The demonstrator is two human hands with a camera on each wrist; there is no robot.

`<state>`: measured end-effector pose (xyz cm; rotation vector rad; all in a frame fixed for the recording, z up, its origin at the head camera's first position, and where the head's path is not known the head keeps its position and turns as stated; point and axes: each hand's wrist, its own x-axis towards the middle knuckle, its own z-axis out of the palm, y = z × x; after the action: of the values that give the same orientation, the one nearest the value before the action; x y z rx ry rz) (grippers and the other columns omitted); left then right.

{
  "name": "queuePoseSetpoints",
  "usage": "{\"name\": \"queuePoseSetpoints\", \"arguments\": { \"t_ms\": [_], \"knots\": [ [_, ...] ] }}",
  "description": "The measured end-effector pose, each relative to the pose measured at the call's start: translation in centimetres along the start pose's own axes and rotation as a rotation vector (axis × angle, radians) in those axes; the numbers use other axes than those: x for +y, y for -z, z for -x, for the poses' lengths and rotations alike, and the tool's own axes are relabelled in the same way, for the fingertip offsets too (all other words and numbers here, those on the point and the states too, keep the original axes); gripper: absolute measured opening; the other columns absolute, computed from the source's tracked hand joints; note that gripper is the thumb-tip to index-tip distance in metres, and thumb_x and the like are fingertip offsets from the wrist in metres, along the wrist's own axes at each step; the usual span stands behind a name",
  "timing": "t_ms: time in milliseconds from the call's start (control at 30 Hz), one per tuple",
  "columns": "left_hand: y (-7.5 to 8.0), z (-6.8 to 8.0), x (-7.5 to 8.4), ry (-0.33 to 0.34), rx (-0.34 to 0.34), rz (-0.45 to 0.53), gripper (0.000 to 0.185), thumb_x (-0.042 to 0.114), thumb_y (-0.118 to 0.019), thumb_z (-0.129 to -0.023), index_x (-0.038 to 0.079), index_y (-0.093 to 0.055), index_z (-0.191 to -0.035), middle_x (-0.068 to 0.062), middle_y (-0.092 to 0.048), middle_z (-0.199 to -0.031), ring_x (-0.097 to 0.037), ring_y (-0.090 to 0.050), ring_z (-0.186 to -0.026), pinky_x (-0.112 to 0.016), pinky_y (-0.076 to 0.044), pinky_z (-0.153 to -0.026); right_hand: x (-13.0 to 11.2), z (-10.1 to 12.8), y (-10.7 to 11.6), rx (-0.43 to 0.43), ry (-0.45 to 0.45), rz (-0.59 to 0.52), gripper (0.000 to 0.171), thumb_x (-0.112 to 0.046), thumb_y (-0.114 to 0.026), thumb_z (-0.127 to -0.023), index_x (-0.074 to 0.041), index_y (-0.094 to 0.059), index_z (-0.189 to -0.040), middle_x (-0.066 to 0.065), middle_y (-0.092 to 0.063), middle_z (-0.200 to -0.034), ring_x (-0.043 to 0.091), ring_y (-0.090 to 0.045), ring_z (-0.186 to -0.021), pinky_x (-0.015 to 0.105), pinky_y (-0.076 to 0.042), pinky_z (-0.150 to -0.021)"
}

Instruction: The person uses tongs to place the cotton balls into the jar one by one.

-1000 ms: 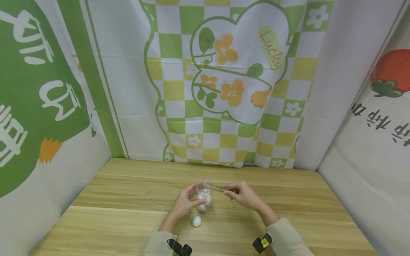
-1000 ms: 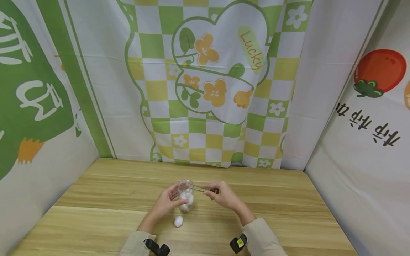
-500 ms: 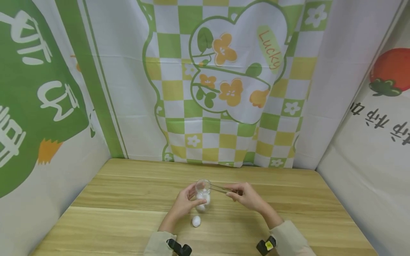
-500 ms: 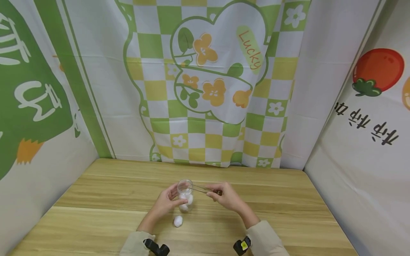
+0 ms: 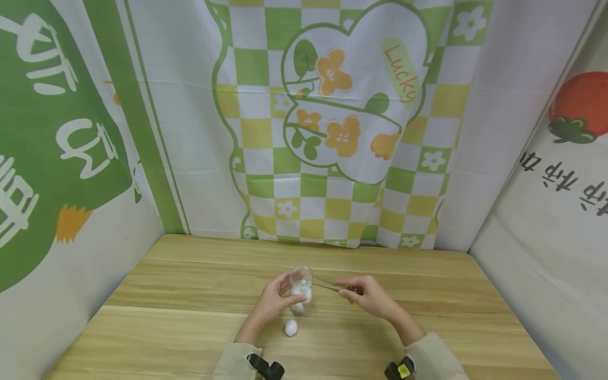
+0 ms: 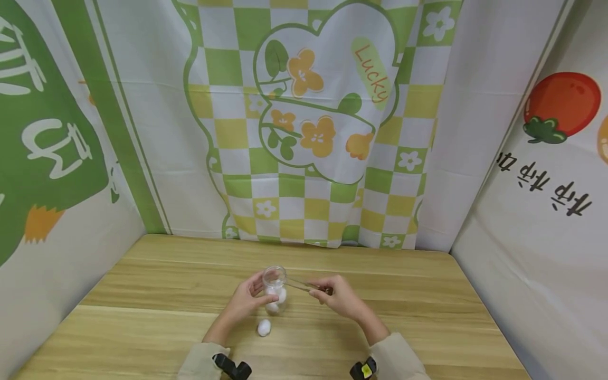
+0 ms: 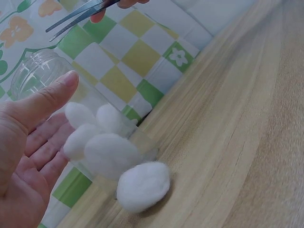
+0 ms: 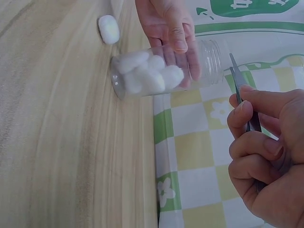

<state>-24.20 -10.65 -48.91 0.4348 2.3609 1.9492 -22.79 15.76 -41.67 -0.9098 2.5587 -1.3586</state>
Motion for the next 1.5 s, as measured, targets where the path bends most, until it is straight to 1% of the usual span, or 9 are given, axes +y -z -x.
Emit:
{"name": "queuePoseSetpoints", "arguments": {
  "t_ms": [133, 367, 600, 700, 800, 900, 1067, 1233, 1500],
  "knots": [
    [0.0, 0.0, 0.0, -0.002, 0.000, -0.001, 0.065, 0.018, -0.077, -0.081, 0.010, -0.050, -0.139, -0.013, -0.057, -0.140, -0.035, -0.045, -0.138, -0.049, -0.036, -0.119, 0.0, 0.2, -0.2, 0.001, -0.014, -0.025, 0.033, -0.008, -0.061, -0.093, 0.013, -0.061, -0.118, 0.019, -0.057, -0.067, -0.004, -0.044, -0.056, 0.011, -0.038, -0.047],
    [0.0, 0.1, 0.0, -0.008, 0.001, 0.002, 0.067, 0.019, -0.078, -0.080, 0.008, -0.048, -0.140, -0.015, -0.057, -0.140, -0.036, -0.046, -0.137, -0.049, -0.037, -0.118, 0.3, 0.5, -0.7, 0.004, -0.001, -0.034, 0.033, -0.007, -0.062, -0.091, 0.014, -0.061, -0.118, 0.020, -0.056, -0.065, -0.006, -0.043, -0.055, 0.010, -0.040, -0.047],
    [0.0, 0.0, 0.0, -0.022, -0.006, -0.011, 0.069, 0.019, -0.077, -0.081, 0.005, -0.046, -0.141, -0.017, -0.056, -0.140, -0.038, -0.046, -0.137, -0.049, -0.038, -0.117, 0.7, 1.0, -1.2, -0.023, -0.018, -0.049, 0.033, -0.009, -0.062, -0.092, 0.012, -0.062, -0.117, 0.023, -0.059, -0.069, -0.004, -0.047, -0.058, 0.011, -0.042, -0.048],
    [0.0, 0.0, 0.0, -0.012, -0.004, -0.004, 0.070, 0.019, -0.077, -0.081, 0.005, -0.045, -0.141, -0.016, -0.056, -0.140, -0.037, -0.046, -0.137, -0.049, -0.037, -0.118, 0.9, 1.2, -1.4, -0.030, -0.020, -0.054, 0.033, -0.010, -0.062, -0.092, 0.012, -0.062, -0.117, 0.024, -0.058, -0.069, -0.004, -0.046, -0.058, 0.011, -0.040, -0.047],
    [0.1, 0.1, 0.0, -0.013, -0.005, -0.004, 0.071, 0.019, -0.078, -0.081, 0.005, -0.045, -0.142, -0.016, -0.056, -0.140, -0.038, -0.045, -0.138, -0.050, -0.037, -0.118, 1.1, 1.3, -1.7, -0.037, -0.008, -0.060, 0.033, -0.009, -0.062, -0.092, 0.013, -0.062, -0.117, 0.027, -0.059, -0.070, -0.006, -0.046, -0.057, 0.010, -0.040, -0.047],
    [0.1, 0.1, 0.1, -0.007, -0.003, -0.002, 0.072, 0.019, -0.078, -0.080, 0.006, -0.044, -0.142, -0.016, -0.056, -0.141, -0.037, -0.045, -0.138, -0.050, -0.036, -0.118, 1.4, 1.4, -2.2, -0.054, 0.013, -0.047, 0.033, -0.008, -0.062, -0.092, 0.014, -0.062, -0.115, 0.027, -0.059, -0.069, -0.008, -0.045, -0.057, 0.009, -0.041, -0.047],
    [0.0, 0.2, 0.1, 0.000, 0.002, -0.001, 0.073, 0.020, -0.077, -0.081, 0.005, -0.042, -0.144, -0.016, -0.056, -0.141, -0.038, -0.044, -0.138, -0.051, -0.036, -0.118, 2.0, 1.7, -3.3, -0.086, 0.032, -0.026, 0.032, -0.009, -0.062, -0.092, 0.014, -0.062, -0.114, 0.028, -0.063, -0.073, -0.010, -0.046, -0.059, 0.009, -0.047, -0.051],
    [0.0, 0.3, 0.2, 0.003, 0.004, 0.001, 0.073, 0.020, -0.077, -0.081, 0.005, -0.042, -0.143, -0.015, -0.056, -0.141, -0.038, -0.044, -0.139, -0.051, -0.035, -0.119, 2.2, 1.9, -3.9, -0.096, -0.003, -0.037, 0.033, -0.012, -0.062, -0.092, 0.011, -0.063, -0.115, 0.028, -0.066, -0.080, -0.008, -0.049, -0.061, 0.011, -0.050, -0.055],
    [0.0, 0.2, 0.1, 0.009, 0.006, 0.008, 0.071, 0.019, -0.077, -0.082, 0.006, -0.043, -0.143, -0.015, -0.056, -0.141, -0.038, -0.043, -0.139, -0.051, -0.035, -0.119, 2.5, 1.7, -4.9, -0.125, -0.033, -0.033, 0.032, -0.015, -0.062, -0.093, 0.007, -0.065, -0.116, 0.026, -0.067, -0.081, -0.007, -0.047, -0.061, 0.009, -0.046, -0.055]
  ]
}}
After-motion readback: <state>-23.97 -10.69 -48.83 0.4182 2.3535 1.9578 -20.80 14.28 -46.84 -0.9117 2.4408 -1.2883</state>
